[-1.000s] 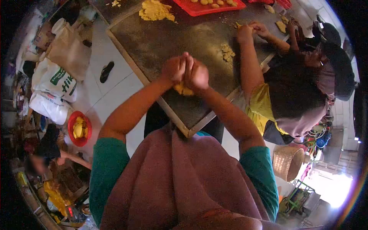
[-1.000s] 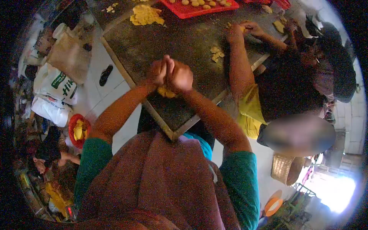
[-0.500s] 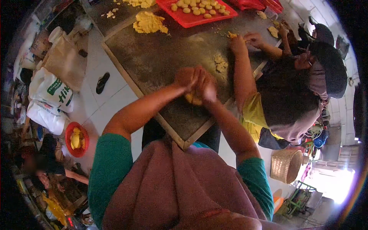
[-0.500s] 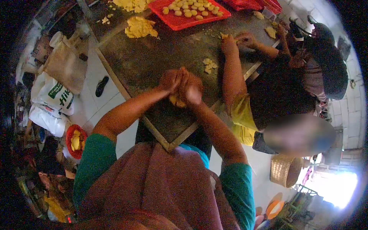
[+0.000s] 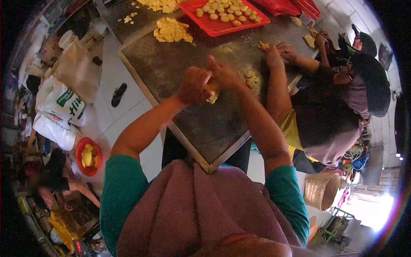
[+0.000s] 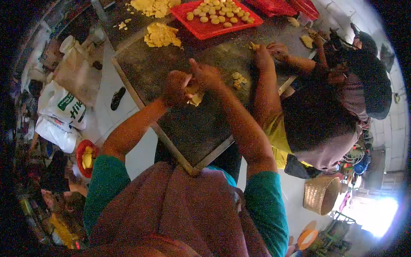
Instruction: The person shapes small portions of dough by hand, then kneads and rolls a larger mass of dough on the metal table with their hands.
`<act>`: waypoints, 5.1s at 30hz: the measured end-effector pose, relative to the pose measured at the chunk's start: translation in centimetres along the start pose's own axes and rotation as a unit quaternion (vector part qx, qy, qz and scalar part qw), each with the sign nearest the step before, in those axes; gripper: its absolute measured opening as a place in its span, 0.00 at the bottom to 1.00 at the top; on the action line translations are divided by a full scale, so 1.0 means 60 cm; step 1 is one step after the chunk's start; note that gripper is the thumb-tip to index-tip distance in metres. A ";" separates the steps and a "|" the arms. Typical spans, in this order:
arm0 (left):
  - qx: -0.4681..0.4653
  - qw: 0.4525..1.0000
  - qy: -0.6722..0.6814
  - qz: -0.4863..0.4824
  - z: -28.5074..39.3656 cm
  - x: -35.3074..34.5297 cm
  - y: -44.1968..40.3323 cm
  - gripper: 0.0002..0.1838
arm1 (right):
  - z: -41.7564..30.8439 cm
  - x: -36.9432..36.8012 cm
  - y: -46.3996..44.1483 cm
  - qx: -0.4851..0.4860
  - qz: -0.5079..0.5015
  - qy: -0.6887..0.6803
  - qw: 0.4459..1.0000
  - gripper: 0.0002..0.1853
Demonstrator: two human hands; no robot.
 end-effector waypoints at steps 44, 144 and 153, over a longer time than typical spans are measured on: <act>0.320 0.946 0.024 0.053 -0.126 -0.015 -0.041 0.23 | 0.024 -0.071 0.070 0.047 0.179 0.165 0.969 0.21; 0.427 0.811 0.356 0.184 0.017 0.111 0.162 0.15 | -0.022 -0.037 0.134 0.195 0.164 0.003 0.967 0.19; 0.435 0.792 0.388 0.180 0.023 0.110 0.161 0.12 | 0.036 0.067 0.213 0.105 0.273 0.014 0.956 0.11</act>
Point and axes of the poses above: each hand's wrist, its own y-axis away from the middle knuckle, its own x-axis out of the back of the hand, z = x × y, the point moved 7 cm from there along -y, towards the middle knuckle, and after that the axes turned 9 degrees about x, right-handed, at the moved point
